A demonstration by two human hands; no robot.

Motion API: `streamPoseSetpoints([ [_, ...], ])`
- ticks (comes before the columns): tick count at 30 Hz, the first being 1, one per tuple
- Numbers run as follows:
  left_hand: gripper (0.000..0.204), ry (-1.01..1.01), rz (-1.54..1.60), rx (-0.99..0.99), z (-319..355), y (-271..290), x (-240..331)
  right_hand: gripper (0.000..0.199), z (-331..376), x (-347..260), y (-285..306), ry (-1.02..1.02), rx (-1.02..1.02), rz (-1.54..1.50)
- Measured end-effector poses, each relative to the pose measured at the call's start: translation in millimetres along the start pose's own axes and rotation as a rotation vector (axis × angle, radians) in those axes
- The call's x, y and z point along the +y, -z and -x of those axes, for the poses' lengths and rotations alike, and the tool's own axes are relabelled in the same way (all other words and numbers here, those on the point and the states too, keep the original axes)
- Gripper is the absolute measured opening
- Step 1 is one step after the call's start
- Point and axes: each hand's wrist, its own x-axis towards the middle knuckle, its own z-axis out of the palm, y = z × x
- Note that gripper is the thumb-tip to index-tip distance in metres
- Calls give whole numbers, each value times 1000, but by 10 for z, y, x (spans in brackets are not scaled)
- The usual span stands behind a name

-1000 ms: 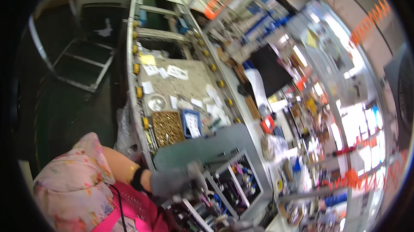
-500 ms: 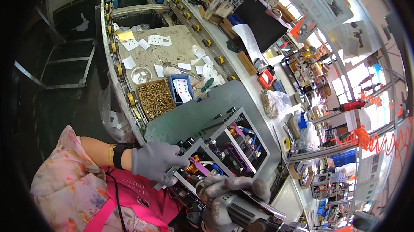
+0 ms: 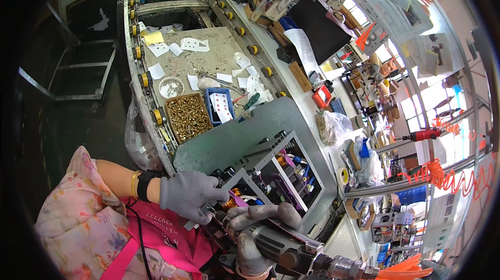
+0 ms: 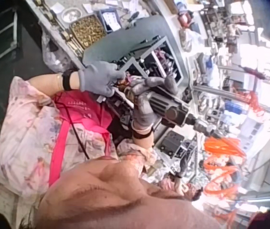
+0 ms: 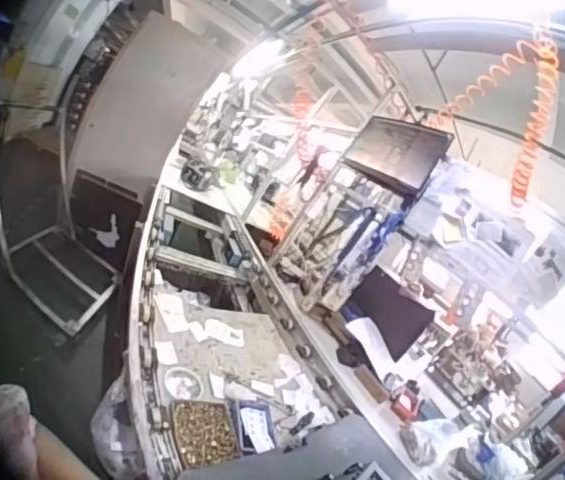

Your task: Assembling and inspecting internal components of inverter welding machines on a factory production line.

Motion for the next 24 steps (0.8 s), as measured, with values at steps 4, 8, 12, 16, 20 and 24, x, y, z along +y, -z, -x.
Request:
streamPoseSetpoints([
  [4,41,-3,14,-1,-6,7,-9,75,-5,18,9,-7,-10,-6],
  [8,41,10,9,-21,-6,19,-10,76,-33,24,38,-12,-82,32],
  [12,40,17,12,-42,-7,30,-14,76,-29,16,0,-54,-77,12],
  [16,46,32,23,-57,-17,25,-31,74,-82,39,-53,-159,-118,-15],
  [20,51,20,-11,-53,-12,20,-48,68,-82,126,-116,-138,-76,-38],
  [24,53,53,-10,-97,-13,16,-47,71,-82,170,-89,-118,-63,12],
])
